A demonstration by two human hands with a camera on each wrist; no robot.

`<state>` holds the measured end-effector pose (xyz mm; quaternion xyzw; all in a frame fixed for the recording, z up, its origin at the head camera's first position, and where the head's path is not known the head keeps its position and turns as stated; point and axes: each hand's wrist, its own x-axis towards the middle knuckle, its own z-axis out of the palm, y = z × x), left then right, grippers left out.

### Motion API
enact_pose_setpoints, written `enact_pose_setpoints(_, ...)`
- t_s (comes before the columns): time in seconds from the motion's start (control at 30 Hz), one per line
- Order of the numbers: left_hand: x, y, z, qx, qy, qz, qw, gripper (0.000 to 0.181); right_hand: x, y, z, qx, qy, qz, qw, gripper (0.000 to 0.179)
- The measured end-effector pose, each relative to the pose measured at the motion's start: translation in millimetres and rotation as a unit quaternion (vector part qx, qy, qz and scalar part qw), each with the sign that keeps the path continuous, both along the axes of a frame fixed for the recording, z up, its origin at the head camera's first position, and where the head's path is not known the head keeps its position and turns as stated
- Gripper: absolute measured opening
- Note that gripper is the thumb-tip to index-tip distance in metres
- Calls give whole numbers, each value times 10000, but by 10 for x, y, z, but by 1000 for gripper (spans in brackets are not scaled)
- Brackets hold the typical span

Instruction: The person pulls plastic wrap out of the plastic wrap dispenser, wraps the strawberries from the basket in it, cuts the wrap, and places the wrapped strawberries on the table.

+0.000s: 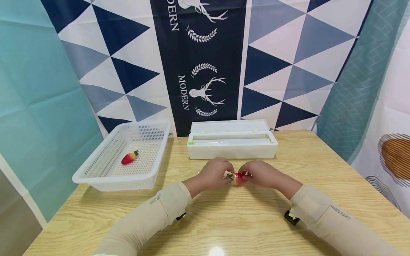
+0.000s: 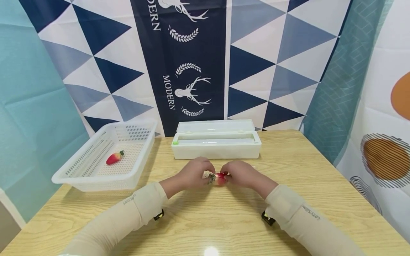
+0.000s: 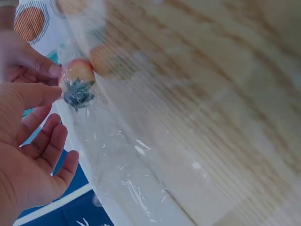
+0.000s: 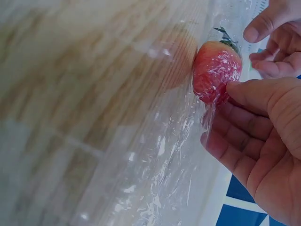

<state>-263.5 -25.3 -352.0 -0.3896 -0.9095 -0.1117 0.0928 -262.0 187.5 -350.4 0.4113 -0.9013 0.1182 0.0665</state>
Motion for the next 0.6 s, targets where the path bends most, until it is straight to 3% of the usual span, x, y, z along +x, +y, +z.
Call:
enact_pose_setpoints(0.1,12,6,-8,-161,295,-154,9993,15,1,-13,-20,-15,223,-76,9997,15)
enact_pose_setpoints(0.2,5,22,-19,-348,344,-212,9986,15,8,-14,-30,-107,421,-93,9990,19)
enact_pose_setpoints(0.6,-152,96,-70,-440,-173,134,9988,25,-39,-62,-27,111,-83,-384,9992,27)
